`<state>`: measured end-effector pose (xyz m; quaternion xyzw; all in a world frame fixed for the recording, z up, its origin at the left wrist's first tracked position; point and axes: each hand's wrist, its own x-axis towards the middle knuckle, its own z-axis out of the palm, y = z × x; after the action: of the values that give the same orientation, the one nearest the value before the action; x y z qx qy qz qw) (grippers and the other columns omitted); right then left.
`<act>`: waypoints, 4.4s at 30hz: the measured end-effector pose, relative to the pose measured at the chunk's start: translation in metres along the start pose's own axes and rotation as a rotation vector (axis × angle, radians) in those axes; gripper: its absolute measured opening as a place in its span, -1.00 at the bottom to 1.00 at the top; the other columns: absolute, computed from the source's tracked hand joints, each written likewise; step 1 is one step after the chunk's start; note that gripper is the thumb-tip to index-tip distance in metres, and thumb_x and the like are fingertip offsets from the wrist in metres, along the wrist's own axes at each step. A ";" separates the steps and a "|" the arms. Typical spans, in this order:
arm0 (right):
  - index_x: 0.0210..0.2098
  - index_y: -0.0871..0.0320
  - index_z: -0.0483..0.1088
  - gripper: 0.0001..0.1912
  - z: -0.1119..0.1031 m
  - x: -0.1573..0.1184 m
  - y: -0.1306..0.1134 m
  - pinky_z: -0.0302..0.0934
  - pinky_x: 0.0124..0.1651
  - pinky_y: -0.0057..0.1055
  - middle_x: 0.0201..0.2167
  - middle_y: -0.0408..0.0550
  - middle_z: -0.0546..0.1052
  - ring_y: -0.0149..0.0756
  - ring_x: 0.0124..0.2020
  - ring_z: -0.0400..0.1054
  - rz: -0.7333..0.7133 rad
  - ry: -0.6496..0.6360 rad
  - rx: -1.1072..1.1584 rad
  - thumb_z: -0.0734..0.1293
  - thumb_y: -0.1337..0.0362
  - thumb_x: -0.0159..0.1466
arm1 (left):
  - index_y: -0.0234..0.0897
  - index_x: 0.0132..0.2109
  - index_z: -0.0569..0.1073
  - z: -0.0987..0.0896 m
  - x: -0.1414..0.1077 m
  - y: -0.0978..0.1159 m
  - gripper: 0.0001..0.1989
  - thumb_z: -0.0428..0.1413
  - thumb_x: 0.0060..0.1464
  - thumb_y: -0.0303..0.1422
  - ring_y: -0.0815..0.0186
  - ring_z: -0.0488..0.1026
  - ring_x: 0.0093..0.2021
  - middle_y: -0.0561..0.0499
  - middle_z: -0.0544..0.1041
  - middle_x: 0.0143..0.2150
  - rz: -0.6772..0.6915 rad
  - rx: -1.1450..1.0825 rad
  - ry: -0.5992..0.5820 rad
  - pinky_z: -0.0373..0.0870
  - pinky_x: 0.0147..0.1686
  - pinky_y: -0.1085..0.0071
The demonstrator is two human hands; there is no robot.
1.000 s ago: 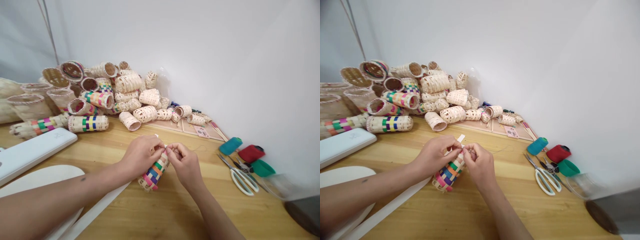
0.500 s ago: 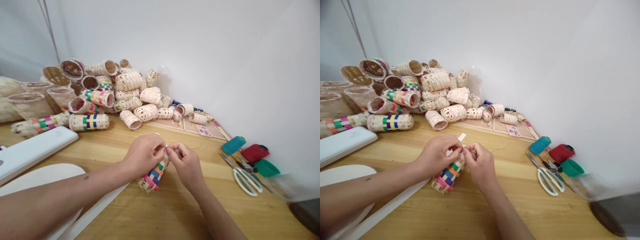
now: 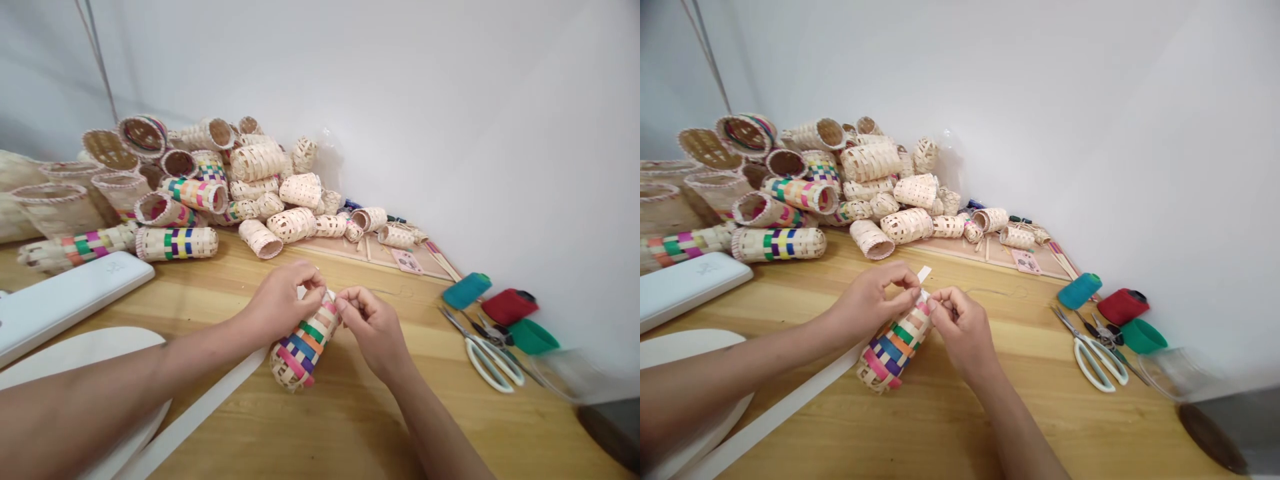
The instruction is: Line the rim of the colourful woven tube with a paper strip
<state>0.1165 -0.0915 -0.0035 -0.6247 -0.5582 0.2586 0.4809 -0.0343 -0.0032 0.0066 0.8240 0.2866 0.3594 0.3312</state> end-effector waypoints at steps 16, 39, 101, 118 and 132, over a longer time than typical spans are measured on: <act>-0.40 0.16 0.35 -0.77 0.001 0.002 0.005 0.13 -0.44 -0.48 -0.55 -0.19 0.34 -0.38 -0.49 0.22 -0.009 -0.034 0.052 0.27 0.12 0.23 | -0.26 0.09 0.36 -0.023 0.017 -0.023 -0.58 0.09 0.05 -0.48 0.37 0.45 -0.25 0.04 0.52 -0.27 -0.217 -0.501 -0.550 0.35 -0.20 0.43; -0.30 0.10 0.49 -0.82 -0.006 -0.004 0.001 0.12 -0.45 -0.43 -0.51 -0.12 0.45 -0.36 -0.52 0.25 -0.554 0.120 -0.399 0.24 0.28 0.33 | -0.16 0.13 0.35 -0.016 0.010 -0.008 -0.48 0.19 -0.02 -0.37 0.44 0.34 -0.39 0.06 0.42 -0.29 -0.178 -0.662 -0.450 0.27 -0.50 0.57; -0.19 0.13 0.35 -0.81 -0.021 -0.013 -0.009 0.11 -0.47 -0.53 -0.59 -0.31 0.25 -0.45 -0.57 0.18 -0.567 0.233 -0.367 0.39 0.26 0.23 | -0.30 -0.43 0.50 -0.023 0.005 0.017 -0.80 0.09 0.11 -0.35 0.39 0.41 -0.38 0.09 0.51 -0.44 0.093 -0.229 -0.258 0.33 -0.23 0.50; -0.30 0.13 0.46 -0.83 -0.005 -0.013 -0.005 0.22 -0.33 -0.41 -0.44 -0.08 0.54 -0.35 -0.45 0.35 -0.571 0.277 -0.385 0.22 0.30 0.32 | -0.24 -0.44 0.54 -0.016 0.001 0.010 -0.75 0.12 0.06 -0.19 0.22 0.51 -0.29 0.00 0.59 -0.38 0.032 -0.201 -0.178 0.42 -0.23 0.40; -0.40 0.15 0.43 -0.88 0.010 -0.015 0.004 0.08 -0.50 -0.52 -0.60 -0.22 0.36 -0.46 -0.58 0.18 -0.292 0.346 -0.098 0.30 0.25 0.22 | -0.24 -0.46 0.55 -0.012 0.000 0.011 -0.76 0.15 0.06 -0.21 0.12 0.53 -0.06 -0.01 0.62 -0.35 0.038 -0.164 -0.105 0.44 -0.07 0.35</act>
<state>0.1067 -0.1022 -0.0145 -0.5947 -0.5640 0.0482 0.5709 -0.0413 -0.0063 0.0211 0.8170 0.2229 0.3444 0.4053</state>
